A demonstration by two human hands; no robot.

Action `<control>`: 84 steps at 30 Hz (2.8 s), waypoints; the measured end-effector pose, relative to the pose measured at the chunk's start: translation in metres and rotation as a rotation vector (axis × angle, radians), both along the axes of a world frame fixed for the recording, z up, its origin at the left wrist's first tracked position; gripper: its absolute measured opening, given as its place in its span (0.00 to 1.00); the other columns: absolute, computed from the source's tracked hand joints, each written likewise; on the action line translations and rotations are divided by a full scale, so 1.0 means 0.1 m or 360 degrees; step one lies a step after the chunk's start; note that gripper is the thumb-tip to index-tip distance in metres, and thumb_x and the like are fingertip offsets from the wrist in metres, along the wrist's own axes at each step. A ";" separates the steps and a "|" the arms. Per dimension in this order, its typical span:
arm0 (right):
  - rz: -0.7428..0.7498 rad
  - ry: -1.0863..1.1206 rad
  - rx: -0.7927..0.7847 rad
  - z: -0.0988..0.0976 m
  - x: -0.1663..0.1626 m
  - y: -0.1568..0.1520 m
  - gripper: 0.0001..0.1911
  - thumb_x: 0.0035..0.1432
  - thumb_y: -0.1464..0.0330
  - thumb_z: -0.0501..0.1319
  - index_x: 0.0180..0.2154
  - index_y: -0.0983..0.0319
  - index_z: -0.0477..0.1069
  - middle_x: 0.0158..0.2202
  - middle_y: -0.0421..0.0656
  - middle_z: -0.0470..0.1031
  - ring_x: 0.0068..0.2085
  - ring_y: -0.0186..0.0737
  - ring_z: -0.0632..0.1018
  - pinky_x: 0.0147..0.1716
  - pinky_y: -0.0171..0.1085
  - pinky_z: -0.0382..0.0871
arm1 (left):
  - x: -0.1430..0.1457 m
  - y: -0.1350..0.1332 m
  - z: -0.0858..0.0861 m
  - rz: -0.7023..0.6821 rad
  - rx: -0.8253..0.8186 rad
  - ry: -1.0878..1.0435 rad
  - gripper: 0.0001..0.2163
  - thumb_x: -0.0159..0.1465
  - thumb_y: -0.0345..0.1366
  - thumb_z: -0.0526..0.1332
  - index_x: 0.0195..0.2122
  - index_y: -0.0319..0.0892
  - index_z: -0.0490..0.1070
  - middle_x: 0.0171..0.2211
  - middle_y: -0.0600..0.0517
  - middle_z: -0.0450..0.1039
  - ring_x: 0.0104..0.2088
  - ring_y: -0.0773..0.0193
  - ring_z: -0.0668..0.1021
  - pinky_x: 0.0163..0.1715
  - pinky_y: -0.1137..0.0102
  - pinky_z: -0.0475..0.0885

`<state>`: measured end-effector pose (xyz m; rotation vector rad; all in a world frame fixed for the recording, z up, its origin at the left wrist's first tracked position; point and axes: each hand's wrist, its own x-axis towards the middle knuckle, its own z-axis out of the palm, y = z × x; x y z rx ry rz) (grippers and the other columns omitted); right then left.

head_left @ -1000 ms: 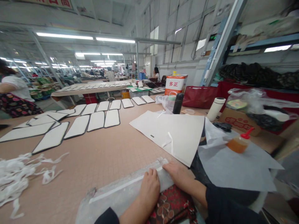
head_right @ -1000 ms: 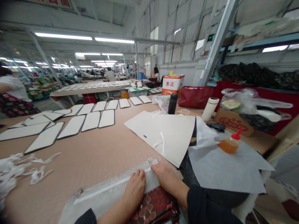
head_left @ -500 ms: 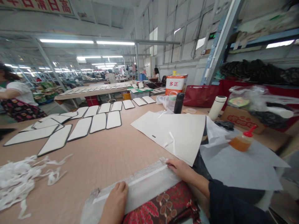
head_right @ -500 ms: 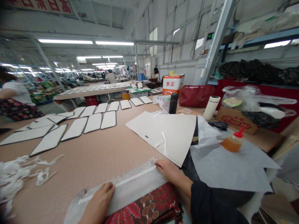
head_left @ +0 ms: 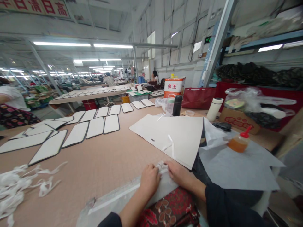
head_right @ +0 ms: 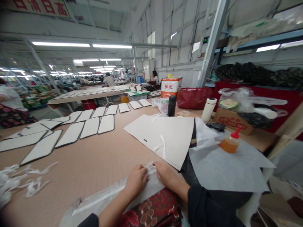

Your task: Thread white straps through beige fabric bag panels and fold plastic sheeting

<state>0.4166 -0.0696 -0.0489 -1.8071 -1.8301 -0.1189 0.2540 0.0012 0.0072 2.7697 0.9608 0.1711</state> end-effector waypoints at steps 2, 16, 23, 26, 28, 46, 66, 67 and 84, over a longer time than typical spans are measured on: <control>-0.0010 -0.0044 0.0169 -0.02 0.00 -0.04 0.17 0.54 0.78 0.47 0.45 0.66 0.65 0.38 0.50 0.72 0.41 0.43 0.73 0.42 0.43 0.68 | 0.08 -0.03 -0.06 0.0032 0.0042 -0.0065 0.10 0.60 0.39 0.53 0.36 0.41 0.70 0.38 0.47 0.69 0.41 0.59 0.70 0.41 0.67 0.62; 0.0024 0.0554 -0.0057 0.05 -0.01 -0.04 0.15 0.55 0.76 0.49 0.44 0.63 0.64 0.38 0.46 0.72 0.40 0.39 0.73 0.43 0.38 0.67 | 0.29 -0.03 -0.19 0.0229 -0.0175 -0.0159 0.10 0.60 0.36 0.53 0.36 0.43 0.73 0.37 0.50 0.72 0.39 0.63 0.71 0.39 0.71 0.62; 0.0000 0.0564 -0.0205 0.20 0.01 -0.01 0.17 0.52 0.76 0.50 0.44 0.63 0.65 0.38 0.46 0.72 0.40 0.39 0.72 0.44 0.38 0.63 | 0.24 -0.12 -0.27 -0.0088 0.0246 -0.0079 0.11 0.63 0.29 0.49 0.38 0.42 0.71 0.36 0.48 0.70 0.39 0.60 0.70 0.39 0.67 0.65; 0.0022 0.0586 -0.0251 0.25 0.01 0.05 0.20 0.49 0.77 0.51 0.45 0.63 0.65 0.38 0.45 0.72 0.40 0.38 0.72 0.43 0.37 0.63 | 0.25 -0.14 -0.28 -0.0174 0.0410 0.0000 0.11 0.62 0.27 0.50 0.41 0.41 0.70 0.37 0.48 0.69 0.39 0.59 0.71 0.39 0.65 0.67; 0.0012 0.0668 -0.0298 0.27 0.01 0.11 0.21 0.47 0.77 0.52 0.46 0.63 0.65 0.35 0.43 0.72 0.37 0.37 0.72 0.41 0.35 0.64 | 0.25 -0.15 -0.29 -0.0199 0.0497 0.0040 0.11 0.62 0.27 0.50 0.41 0.39 0.69 0.36 0.48 0.69 0.38 0.59 0.71 0.37 0.64 0.68; -0.0060 0.0730 -0.0448 0.21 0.04 0.38 0.26 0.41 0.82 0.52 0.46 0.65 0.63 0.30 0.40 0.69 0.30 0.34 0.69 0.33 0.33 0.62 | 0.23 -0.16 -0.26 -0.0264 0.0460 0.0156 0.13 0.62 0.26 0.49 0.46 0.36 0.66 0.39 0.44 0.68 0.39 0.55 0.69 0.37 0.61 0.66; -0.0030 0.0708 -0.0213 0.09 -0.07 0.17 0.16 0.53 0.77 0.48 0.42 0.63 0.67 0.36 0.46 0.73 0.39 0.39 0.73 0.42 0.38 0.65 | 0.19 0.00 -0.27 0.0098 -0.0025 -0.0129 0.07 0.60 0.31 0.53 0.36 0.41 0.70 0.37 0.49 0.69 0.40 0.62 0.70 0.40 0.70 0.63; 0.0010 0.0664 -0.0205 0.09 -0.08 0.13 0.17 0.52 0.78 0.48 0.42 0.63 0.67 0.36 0.46 0.74 0.40 0.39 0.73 0.43 0.38 0.66 | 0.17 0.02 -0.26 0.0135 -0.0094 -0.0159 0.07 0.59 0.31 0.54 0.35 0.40 0.70 0.37 0.50 0.69 0.40 0.62 0.70 0.40 0.71 0.63; 0.0498 0.0173 -0.0184 0.29 -0.13 -0.22 0.24 0.52 0.81 0.48 0.49 0.60 0.65 0.48 0.46 0.71 0.50 0.39 0.70 0.51 0.40 0.62 | -0.37 0.12 -0.14 -0.0522 0.0397 0.0213 0.07 0.63 0.30 0.52 0.37 0.40 0.68 0.36 0.48 0.68 0.37 0.62 0.68 0.36 0.68 0.66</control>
